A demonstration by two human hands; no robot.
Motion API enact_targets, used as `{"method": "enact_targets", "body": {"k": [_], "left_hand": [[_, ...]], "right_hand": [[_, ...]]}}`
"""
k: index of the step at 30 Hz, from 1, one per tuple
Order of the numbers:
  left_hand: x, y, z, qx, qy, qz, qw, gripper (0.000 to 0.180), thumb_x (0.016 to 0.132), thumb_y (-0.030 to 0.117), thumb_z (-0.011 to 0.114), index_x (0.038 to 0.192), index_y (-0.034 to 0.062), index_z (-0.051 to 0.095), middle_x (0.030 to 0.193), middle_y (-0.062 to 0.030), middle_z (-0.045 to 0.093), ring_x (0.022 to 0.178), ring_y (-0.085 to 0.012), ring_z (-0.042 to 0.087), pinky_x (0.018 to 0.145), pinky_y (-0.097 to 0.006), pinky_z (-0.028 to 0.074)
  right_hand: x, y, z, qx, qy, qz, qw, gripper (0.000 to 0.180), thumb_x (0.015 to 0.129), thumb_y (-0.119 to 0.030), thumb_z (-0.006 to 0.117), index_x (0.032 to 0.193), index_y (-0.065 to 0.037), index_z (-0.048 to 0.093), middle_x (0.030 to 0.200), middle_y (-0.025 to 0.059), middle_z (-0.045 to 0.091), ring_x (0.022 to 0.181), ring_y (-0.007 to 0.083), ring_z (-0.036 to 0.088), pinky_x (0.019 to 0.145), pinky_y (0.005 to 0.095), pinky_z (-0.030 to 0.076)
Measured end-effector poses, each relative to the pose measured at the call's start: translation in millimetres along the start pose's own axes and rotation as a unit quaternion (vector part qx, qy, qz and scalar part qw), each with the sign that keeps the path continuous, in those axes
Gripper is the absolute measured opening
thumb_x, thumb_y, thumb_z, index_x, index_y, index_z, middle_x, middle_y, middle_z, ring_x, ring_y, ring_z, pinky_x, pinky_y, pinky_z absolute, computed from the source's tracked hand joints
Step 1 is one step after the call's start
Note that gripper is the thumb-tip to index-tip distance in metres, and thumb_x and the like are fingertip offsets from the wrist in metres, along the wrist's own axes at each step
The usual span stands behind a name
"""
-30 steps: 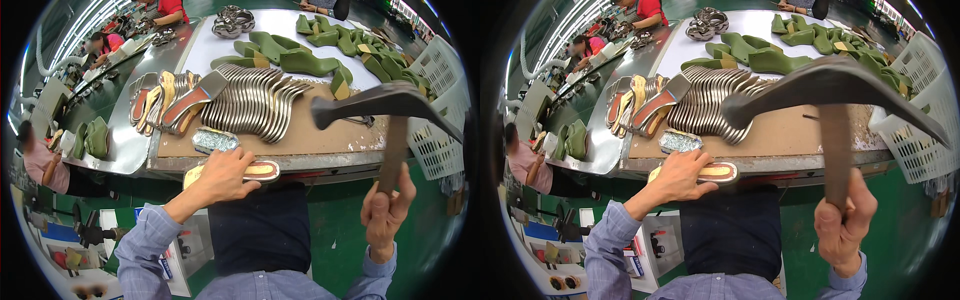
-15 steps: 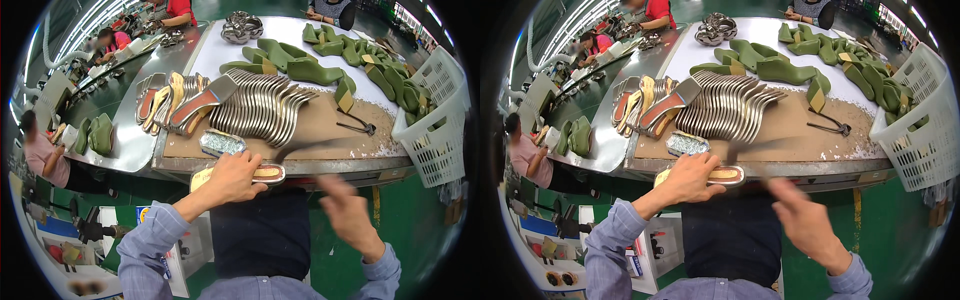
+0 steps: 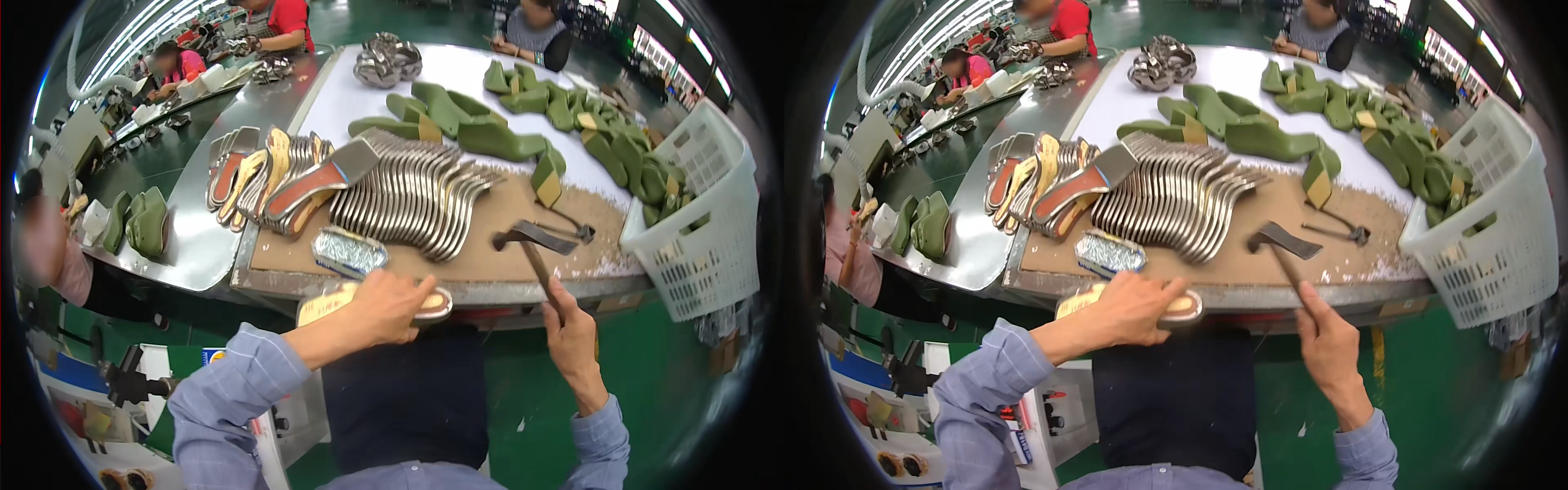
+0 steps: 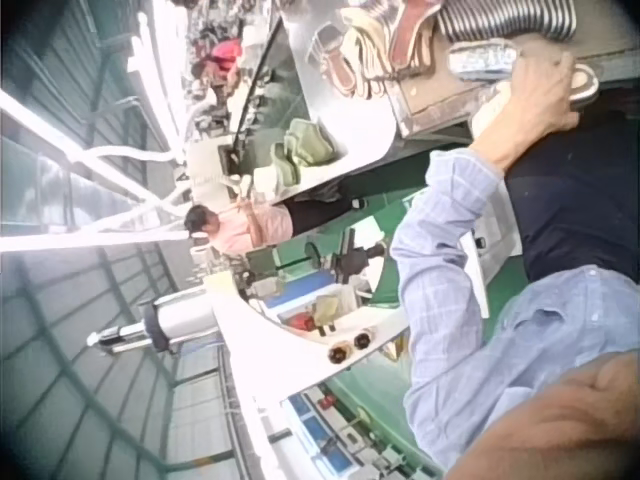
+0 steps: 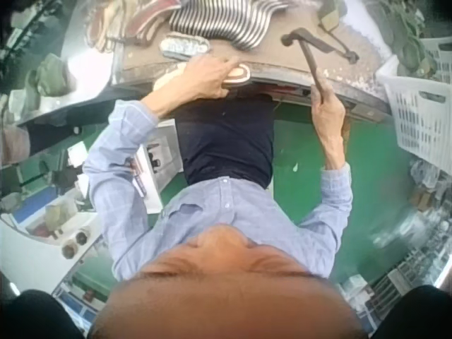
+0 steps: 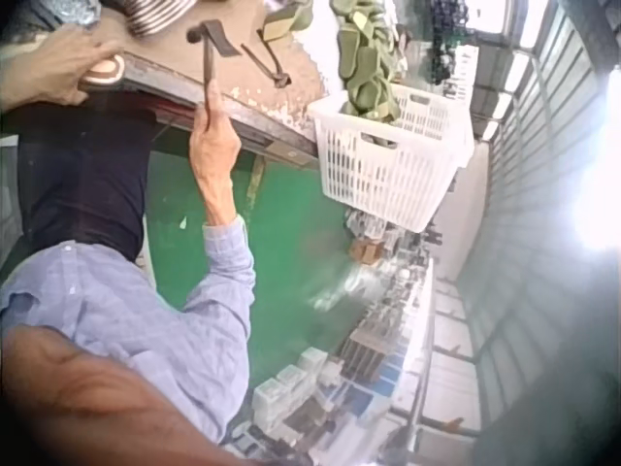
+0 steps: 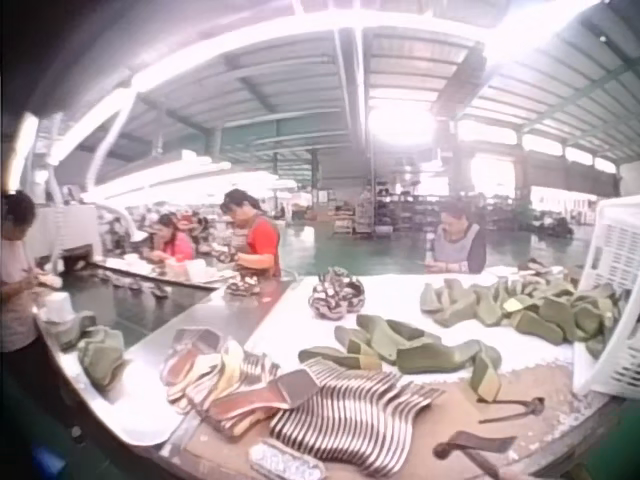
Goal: The person repeatedly picks up green shoe uppers and metal insoles, places the insoles inside the uppers, and uses a hammer to tap the insoles into place. The person then places the assembled shoes into a white basket. This process is repeated for multiple units.
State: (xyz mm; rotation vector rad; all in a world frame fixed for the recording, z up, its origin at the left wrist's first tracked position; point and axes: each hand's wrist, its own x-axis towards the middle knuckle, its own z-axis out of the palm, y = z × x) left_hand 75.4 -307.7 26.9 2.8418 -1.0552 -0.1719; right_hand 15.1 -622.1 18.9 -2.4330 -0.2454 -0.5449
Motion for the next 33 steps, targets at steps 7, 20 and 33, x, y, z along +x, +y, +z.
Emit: {"method": "enact_targets", "body": {"k": [7, 20, 33], "left_hand": [[-127.3, -110.7, -83.1, -0.445, 0.46, -0.219, 0.737, 0.049, 0.084, 0.01, 0.074, 0.129, 0.0017, 0.056, 0.114, -0.0113, 0.068, 0.098, -0.0227, 0.068, 0.088, -0.036, 0.056], [-226.3, -278.9, 81.7, 0.042, 0.566, -0.52, 0.639, 0.054, 0.08, 0.02, 0.081, 0.124, -0.0007, 0.057, 0.116, -0.0195, 0.065, 0.11, -0.0342, 0.062, 0.098, -0.043, 0.046], [59.7, 26.6, -45.1, -0.119, 0.459, 0.047, 0.879, 0.102, 0.068, 0.033, 0.092, 0.148, 0.0044, 0.035, 0.138, -0.0269, 0.053, 0.125, -0.0371, 0.058, 0.105, -0.04, 0.047]], "right_hand": [[18.3, 119.7, -15.7, -0.3, 0.02, 0.001, 0.954, 0.033, 0.091, -0.021, 0.071, 0.123, -0.013, 0.067, 0.091, 0.0142, 0.065, 0.09, 0.0367, 0.065, 0.076, 0.045, 0.051], [241.4, 220.0, 88.4, 0.066, 0.07, 0.23, 0.968, 0.04, 0.096, -0.026, 0.063, 0.121, 0.006, 0.058, 0.109, 0.0233, 0.067, 0.103, 0.0326, 0.066, 0.085, 0.0429, 0.054], [67.9, -47.6, -59.4, 0.502, -0.038, 0.18, 0.845, 0.052, 0.102, -0.035, 0.049, 0.118, 0.013, 0.058, 0.087, 0.0182, 0.069, 0.053, 0.021, 0.063, 0.046, 0.0309, 0.051]]}}
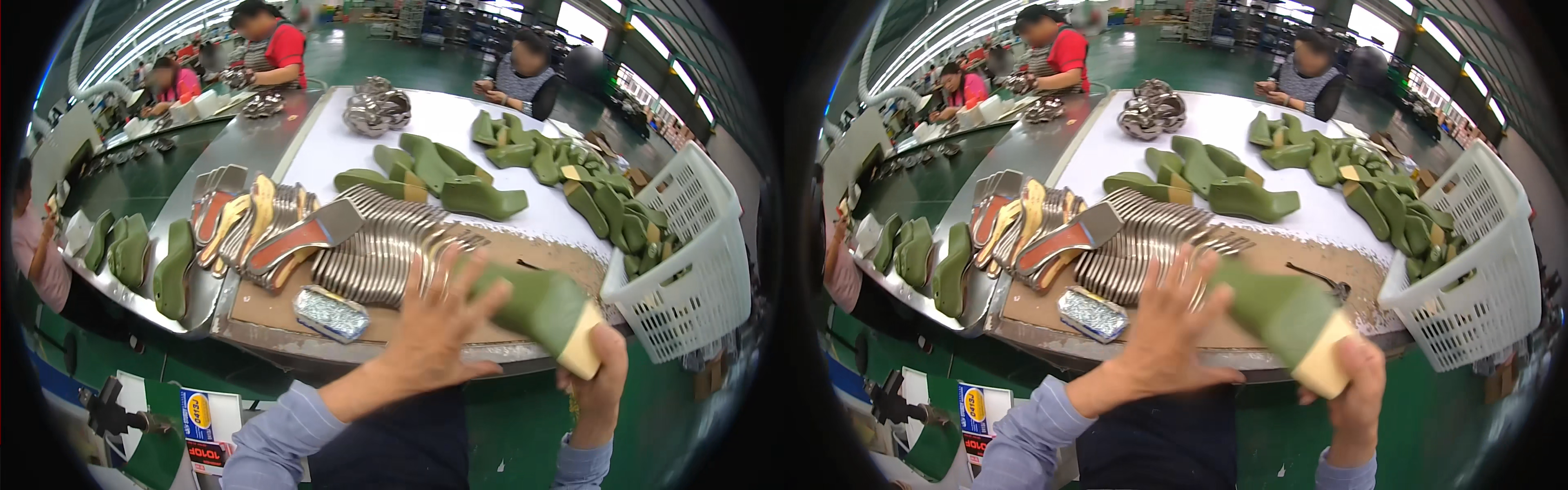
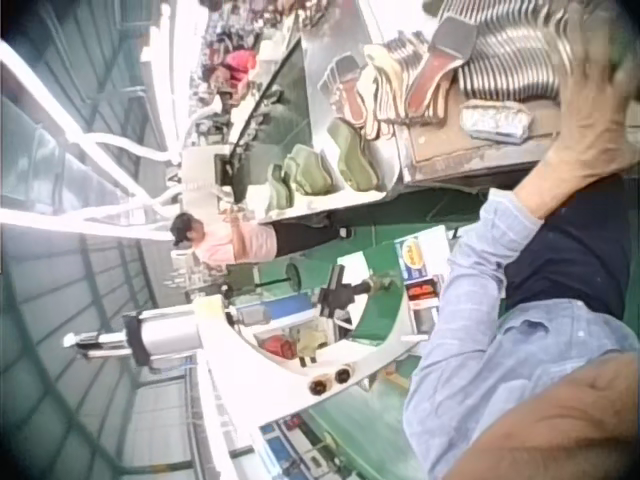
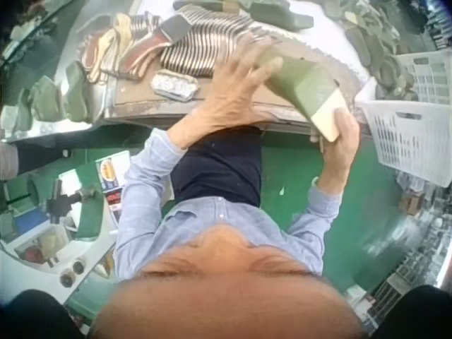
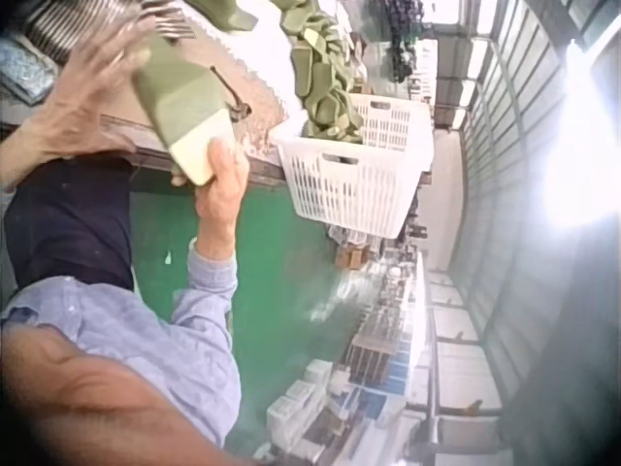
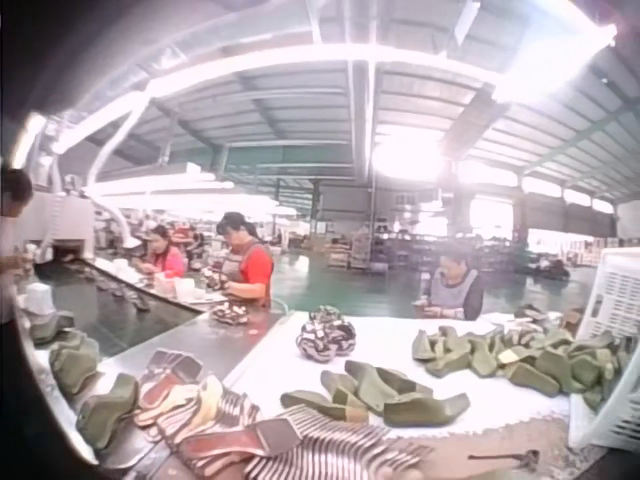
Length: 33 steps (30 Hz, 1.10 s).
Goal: The person repeatedly picks up green shoe uppers and metal insoles, places the insoles inside the uppers, and uses a hammer to tap the insoles into place. The person then places the assembled shoes into a white basket. This process is repeated for multiple units.
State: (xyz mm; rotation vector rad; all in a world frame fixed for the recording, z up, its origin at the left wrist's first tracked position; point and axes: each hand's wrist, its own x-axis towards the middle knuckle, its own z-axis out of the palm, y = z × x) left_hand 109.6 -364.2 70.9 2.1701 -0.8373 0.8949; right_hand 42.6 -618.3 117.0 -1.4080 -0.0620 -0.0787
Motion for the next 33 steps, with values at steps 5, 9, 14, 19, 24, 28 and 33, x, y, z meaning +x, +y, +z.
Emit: {"method": "enact_targets", "body": {"k": [5, 9, 14, 19, 24, 28, 33], "left_hand": [[-11.6, 10.4, -4.4, -0.291, 0.097, -0.196, 0.932, 0.077, 0.074, 0.024, 0.085, 0.137, 0.0038, 0.047, 0.132, -0.02, 0.059, 0.11, -0.0354, 0.065, 0.09, -0.041, 0.055], [-49.9, 1.8, -34.1, -0.65, 0.167, -0.466, 0.577, 0.055, 0.091, 0.042, 0.056, 0.126, -0.0005, 0.055, 0.114, -0.0219, 0.064, 0.095, -0.0345, 0.069, 0.079, -0.047, 0.059], [-132.5, -10.1, -52.6, -0.647, 0.226, -0.534, 0.495, 0.052, 0.089, 0.043, 0.058, 0.116, -0.0012, 0.059, 0.099, -0.0223, 0.066, 0.085, -0.0325, 0.067, 0.073, -0.043, 0.058], [-146.1, -5.1, -65.1, -0.677, 0.261, -0.503, 0.47, 0.051, 0.088, 0.043, 0.059, 0.116, -0.0001, 0.06, 0.095, -0.0205, 0.066, 0.083, -0.0308, 0.067, 0.073, -0.043, 0.058], [-139.9, 0.4, -66.5, -0.675, 0.249, -0.504, 0.478, 0.054, 0.087, 0.042, 0.061, 0.122, 0.0019, 0.057, 0.096, -0.0197, 0.065, 0.083, -0.03, 0.067, 0.075, -0.042, 0.058], [-154.4, -6.7, -59.6, -0.728, 0.193, -0.458, 0.471, 0.063, 0.085, 0.042, 0.063, 0.132, 0.0012, 0.052, 0.118, -0.0232, 0.063, 0.095, -0.0308, 0.066, 0.083, -0.043, 0.058], [-120.8, 11.6, -50.5, -0.797, 0.198, -0.389, 0.418, 0.076, 0.085, 0.041, 0.062, 0.145, -0.0007, 0.042, 0.149, -0.0256, 0.044, 0.127, -0.0334, 0.053, 0.101, -0.044, 0.051]], "right_hand": [[41.1, 41.7, 36.8, 0.024, -0.044, -0.018, 0.999, 0.066, 0.105, -0.052, 0.042, 0.129, 0.006, 0.059, 0.117, 0.0203, 0.068, 0.109, 0.027, 0.065, 0.09, 0.0406, 0.052], [122.4, 213.1, 40.4, -0.297, -0.011, -0.001, 0.955, 0.05, 0.103, -0.044, 0.051, 0.125, -0.001, 0.064, 0.111, 0.0206, 0.07, 0.105, 0.0324, 0.066, 0.092, 0.042, 0.049], [140.6, 226.3, 50.8, -0.231, -0.022, 0.064, 0.971, 0.033, 0.1, -0.027, 0.054, 0.102, 0.002, 0.07, 0.095, 0.0203, 0.072, 0.091, 0.0358, 0.067, 0.081, 0.0416, 0.049], [150.9, 225.4, 17.7, -0.098, 0.097, 0.014, 0.99, 0.026, 0.098, -0.02, 0.056, 0.093, 0.002, 0.068, 0.091, 0.0253, 0.068, 0.08, 0.0413, 0.064, 0.071, 0.0443, 0.049], [133.6, 184.1, 9.4, -0.519, 0.149, -0.27, 0.797, 0.026, 0.103, -0.019, 0.049, 0.112, 0.001, 0.061, 0.093, 0.0258, 0.066, 0.079, 0.046, 0.062, 0.071, 0.0515, 0.049], [138.9, 128.9, 12.7, -0.463, 0.22, -0.346, 0.786, 0.027, 0.105, -0.018, 0.047, 0.125, -0.004, 0.057, 0.086, 0.0194, 0.065, 0.075, 0.036, 0.064, 0.067, 0.0466, 0.05], [59.8, 101.0, 70.3, -0.1, -0.001, -0.006, 0.995, 0.03, 0.108, -0.023, 0.042, 0.133, -0.008, 0.05, 0.092, 0.0021, 0.057, 0.07, 0.0047, 0.049, 0.06, 0.0192, 0.041]]}}
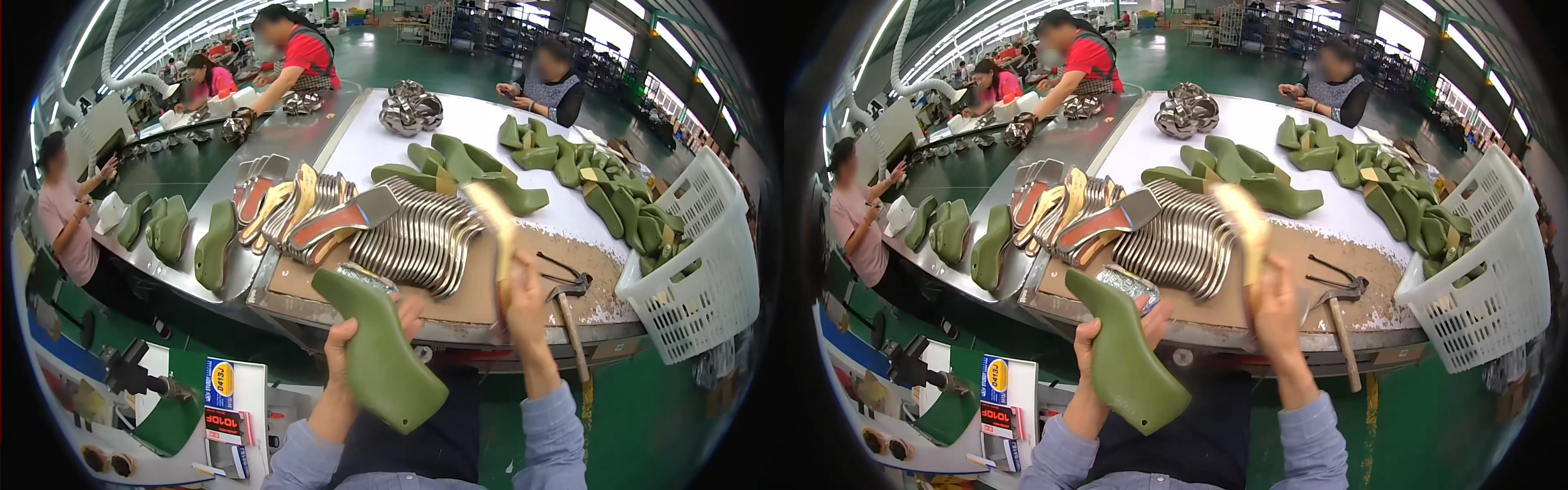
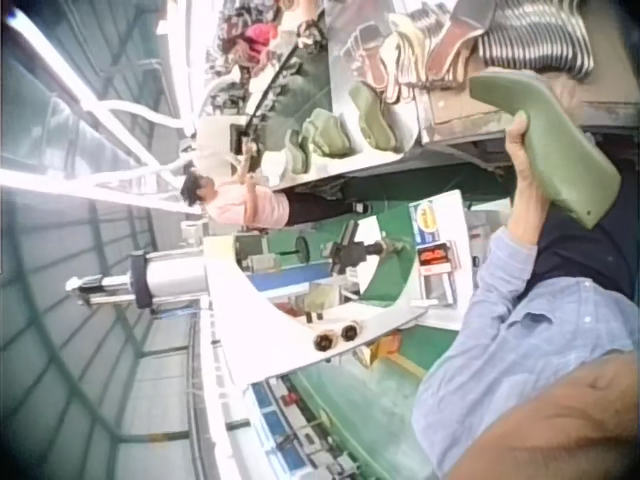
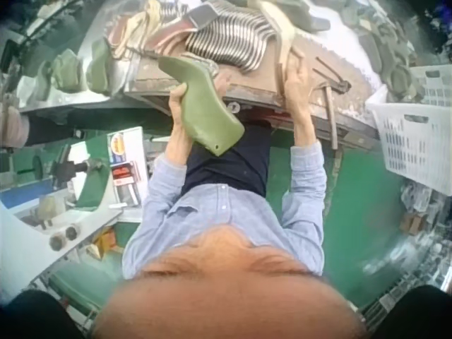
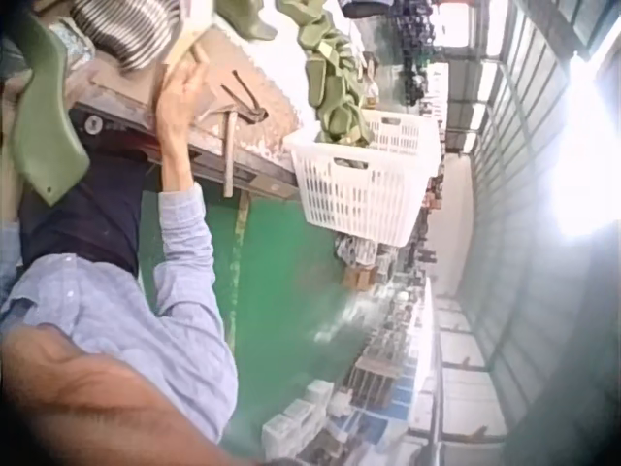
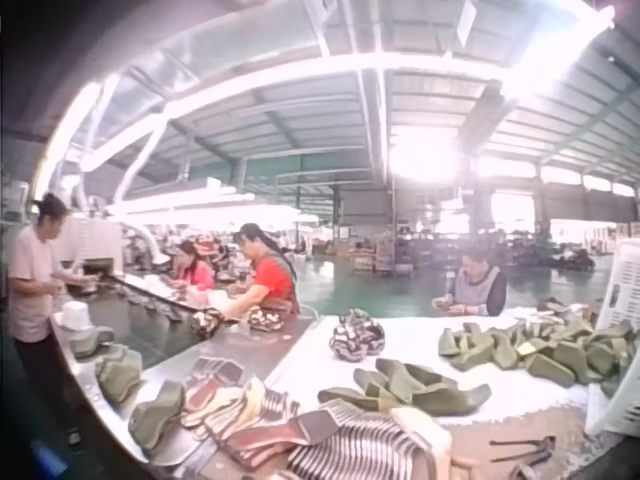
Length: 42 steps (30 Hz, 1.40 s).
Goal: The person repeatedly picks up green shoe uppers and metal insoles, places the insoles inside the uppers, and uses a hammer to tap the insoles into place. The person then places the assembled shoes into a white basket. This process is repeated for multiple units.
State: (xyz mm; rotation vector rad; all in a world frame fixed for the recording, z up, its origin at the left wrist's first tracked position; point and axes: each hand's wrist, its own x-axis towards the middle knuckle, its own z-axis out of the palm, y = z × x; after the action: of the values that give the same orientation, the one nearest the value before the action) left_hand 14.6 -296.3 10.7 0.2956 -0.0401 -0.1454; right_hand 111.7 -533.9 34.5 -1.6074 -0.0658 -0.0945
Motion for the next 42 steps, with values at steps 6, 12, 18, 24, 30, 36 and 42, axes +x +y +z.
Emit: {"method": "enact_targets", "body": {"k": [6, 12, 18, 24, 30, 36, 42], "left_hand": [[60.3, -46.4, 2.3, 0.005, -0.048, -0.039, 0.998, 0.073, 0.088, 0.038, 0.061, 0.143, -0.0047, 0.044, 0.155, -0.0236, 0.037, 0.133, -0.0307, 0.051, 0.103, -0.038, 0.051], [83.1, -39.3, -26.2, -0.02, -0.044, -0.043, 0.998, 0.056, 0.089, 0.039, 0.061, 0.132, 0.0027, 0.056, 0.147, -0.0158, 0.049, 0.121, -0.0227, 0.059, 0.096, -0.037, 0.055], [76.4, -39.2, -22.3, 0.005, -0.086, -0.093, 0.992, 0.063, 0.086, 0.038, 0.061, 0.139, 0.0047, 0.05, 0.151, -0.0167, 0.044, 0.119, -0.0222, 0.058, 0.095, -0.038, 0.054], [18.5, -59.0, -30.1, -0.05, -0.065, -0.198, 0.977, 0.079, 0.082, 0.032, 0.061, 0.151, 0.0056, 0.035, 0.155, -0.0168, 0.04, 0.117, -0.0259, 0.06, 0.099, -0.04, 0.053], [91.6, -103.1, -24.1, 0.012, 0.01, -0.243, 0.97, 0.063, 0.087, 0.029, 0.059, 0.138, -0.0049, 0.047, 0.135, -0.0188, 0.057, 0.108, -0.0265, 0.065, 0.093, -0.038, 0.056], [109.5, -110.9, -31.6, -0.005, 0.001, -0.194, 0.981, 0.052, 0.089, 0.028, 0.058, 0.127, -0.0063, 0.057, 0.117, -0.0179, 0.067, 0.098, -0.0252, 0.069, 0.087, -0.037, 0.059], [91.0, -91.9, -4.2, 0.021, -0.023, -0.179, 0.983, 0.047, 0.09, 0.029, 0.059, 0.125, -0.0031, 0.059, 0.113, -0.0156, 0.069, 0.1, -0.0236, 0.069, 0.087, -0.035, 0.059]], "right_hand": [[58.5, 112.7, 26.7, -0.032, 0.169, -0.152, 0.973, 0.025, 0.107, -0.024, 0.043, 0.118, -0.002, 0.051, 0.085, 0.0068, 0.059, 0.073, 0.0145, 0.054, 0.066, 0.0281, 0.046], [38.8, 115.4, 16.1, 0.161, 0.061, -0.058, 0.983, 0.037, 0.1, -0.028, 0.062, 0.125, -0.007, 0.043, 0.086, 0.0019, 0.056, 0.069, 0.0059, 0.05, 0.054, 0.0209, 0.039], [104.1, 110.4, -22.4, 0.12, 0.053, -0.108, 0.985, 0.047, 0.091, -0.021, 0.073, 0.128, -0.005, 0.048, 0.09, -0.0011, 0.057, 0.066, 0.0013, 0.045, 0.05, 0.0196, 0.033], [163.4, 104.3, 16.4, 0.218, 0.107, -0.186, 0.952, 0.039, 0.096, -0.02, 0.067, 0.127, -0.005, 0.048, 0.084, -0.0005, 0.055, 0.062, 0.0036, 0.046, 0.051, 0.0206, 0.036], [158.0, 78.4, -4.4, 0.38, 0.082, -0.037, 0.921, 0.058, 0.104, -0.061, 0.036, 0.11, -0.007, 0.056, 0.085, 0.0064, 0.062, 0.069, 0.0166, 0.059, 0.061, 0.0334, 0.05], [62.1, 26.7, -71.7, 0.193, 0.092, -0.111, 0.971, 0.055, 0.107, -0.055, 0.035, 0.107, -0.006, 0.059, 0.079, 0.005, 0.063, 0.07, 0.0143, 0.06, 0.061, 0.0302, 0.049], [-67.4, 28.1, -43.8, 0.061, -0.243, 0.012, 0.968, 0.073, 0.097, -0.035, 0.064, 0.152, 0.002, 0.032, 0.143, 0.0166, 0.048, 0.134, 0.0235, 0.045, 0.112, 0.035, 0.036]]}}
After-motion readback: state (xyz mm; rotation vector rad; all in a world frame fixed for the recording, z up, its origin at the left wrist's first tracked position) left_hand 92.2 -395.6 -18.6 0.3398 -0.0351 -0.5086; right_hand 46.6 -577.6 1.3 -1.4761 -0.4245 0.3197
